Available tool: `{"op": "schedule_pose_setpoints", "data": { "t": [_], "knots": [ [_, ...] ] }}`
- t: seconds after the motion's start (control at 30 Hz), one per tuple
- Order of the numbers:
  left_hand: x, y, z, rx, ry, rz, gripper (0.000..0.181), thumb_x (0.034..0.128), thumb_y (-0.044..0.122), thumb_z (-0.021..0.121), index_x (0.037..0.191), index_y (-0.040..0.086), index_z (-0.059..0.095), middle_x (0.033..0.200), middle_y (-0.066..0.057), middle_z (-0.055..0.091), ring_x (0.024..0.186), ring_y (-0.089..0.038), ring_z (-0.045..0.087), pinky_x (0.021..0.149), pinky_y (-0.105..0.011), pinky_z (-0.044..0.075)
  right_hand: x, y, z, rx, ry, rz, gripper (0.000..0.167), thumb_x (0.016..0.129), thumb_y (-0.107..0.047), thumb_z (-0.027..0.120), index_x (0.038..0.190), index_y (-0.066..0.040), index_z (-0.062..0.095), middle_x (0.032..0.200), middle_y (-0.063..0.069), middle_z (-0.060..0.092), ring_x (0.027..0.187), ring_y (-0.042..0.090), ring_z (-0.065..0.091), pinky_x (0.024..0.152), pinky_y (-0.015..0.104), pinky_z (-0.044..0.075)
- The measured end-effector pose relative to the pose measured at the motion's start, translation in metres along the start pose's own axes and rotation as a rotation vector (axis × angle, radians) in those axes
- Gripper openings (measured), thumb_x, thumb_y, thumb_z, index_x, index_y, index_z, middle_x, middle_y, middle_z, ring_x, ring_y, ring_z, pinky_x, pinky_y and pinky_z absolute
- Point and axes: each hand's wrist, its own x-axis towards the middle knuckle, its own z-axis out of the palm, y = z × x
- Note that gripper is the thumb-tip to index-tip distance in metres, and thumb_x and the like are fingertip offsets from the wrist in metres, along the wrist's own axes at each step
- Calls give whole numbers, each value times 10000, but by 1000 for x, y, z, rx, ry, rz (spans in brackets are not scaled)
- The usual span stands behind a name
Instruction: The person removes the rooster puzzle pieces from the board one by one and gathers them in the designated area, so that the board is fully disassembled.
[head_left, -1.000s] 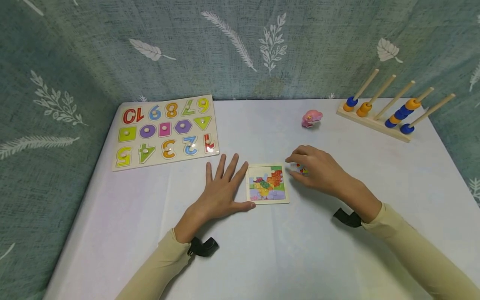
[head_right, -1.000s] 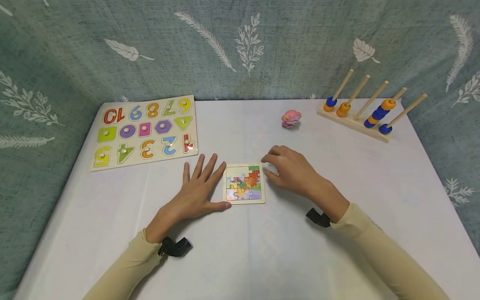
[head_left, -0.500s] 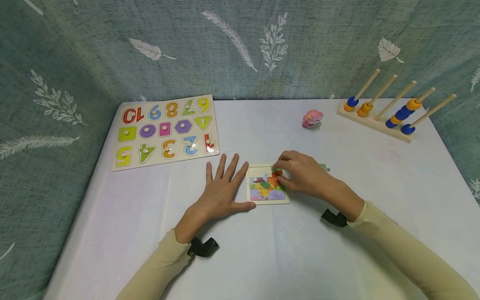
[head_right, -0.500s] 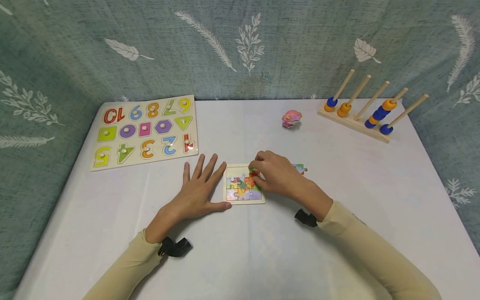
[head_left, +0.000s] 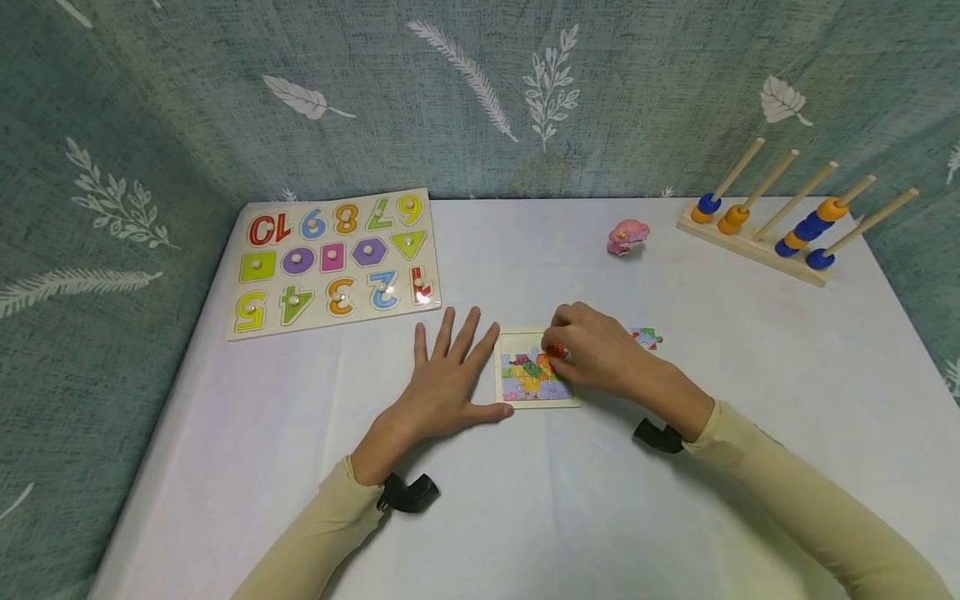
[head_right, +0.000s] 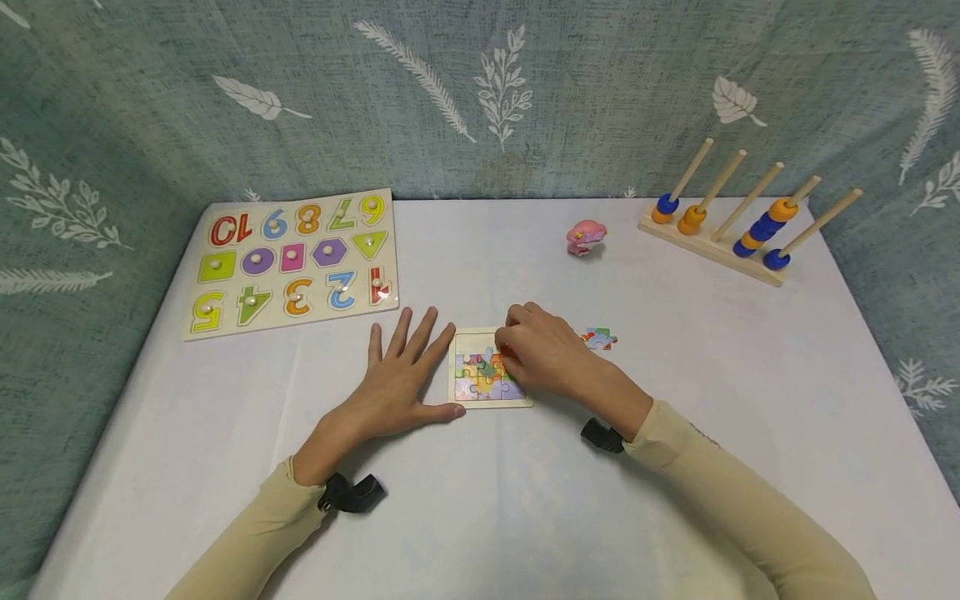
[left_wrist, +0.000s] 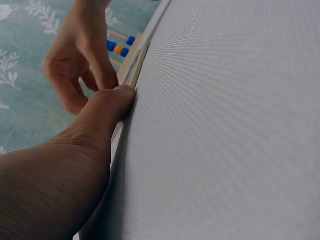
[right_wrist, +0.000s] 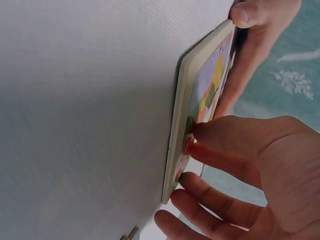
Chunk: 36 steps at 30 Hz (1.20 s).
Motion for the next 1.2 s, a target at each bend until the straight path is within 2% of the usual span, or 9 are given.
{"op": "schedule_pose_setpoints", "data": {
  "t": [0.23, 0.43, 0.63, 0.8, 1.03, 1.2],
  "knots": [
    [-1, -1, -1, 1, 1, -3, 1109, 789, 757, 632, 1621, 190, 166, 1675, -120, -7, 1500, -407, -113, 1092, -699, -98, 4, -2, -1, 7, -17, 16, 108, 843, -148, 788, 932, -103, 744, 973, 61, 615, 901, 231, 538, 712, 333, 489],
    [1, -2, 1, 15, 3, 0, 1119, 785, 766, 629, 1622, 190, 158, 1674, -119, -13, 1500, -408, -113, 1089, -708, -88, 11, -3, -5, -2, -69, 58, 92, 839, -152, 758, 915, -118, 720, 927, 44, 574, 828, 217, 486, 643, 320, 424],
    [3, -1, 1, 26, -1, -3, 1122, 780, 771, 626, 1621, 192, 162, 1675, -114, -18, 1500, -404, -119, 1089, -708, -89, 12, -3, -5, -2, -93, 79, 114, 831, -150, 764, 928, -110, 720, 918, 36, 561, 821, 207, 481, 645, 314, 422],
    [2, -1, 0, 31, -9, -8, 1124, 780, 775, 624, 1621, 193, 159, 1675, -111, -21, 1500, -402, -121, 1090, -706, -88, 10, -4, -3, 0, -57, 66, 138, 816, -143, 787, 927, -104, 716, 911, 32, 558, 816, 202, 483, 644, 309, 426],
    [2, -1, 1, 25, -5, -7, 1121, 781, 771, 626, 1621, 193, 162, 1675, -114, -19, 1500, -405, -118, 1090, -706, -91, 9, -4, -2, -1, 4, 52, 333, 783, -147, 831, 1071, -47, 695, 931, 50, 572, 815, 204, 482, 643, 302, 421],
    [2, -1, 1, 16, -5, -1, 1118, 783, 773, 622, 1621, 194, 162, 1675, -112, -22, 1500, -404, -118, 1092, -702, -92, 7, -4, -1, 18, 26, 52, 290, 772, -127, 837, 1023, -59, 708, 924, 53, 575, 802, 201, 482, 642, 302, 422]
  ]
}}
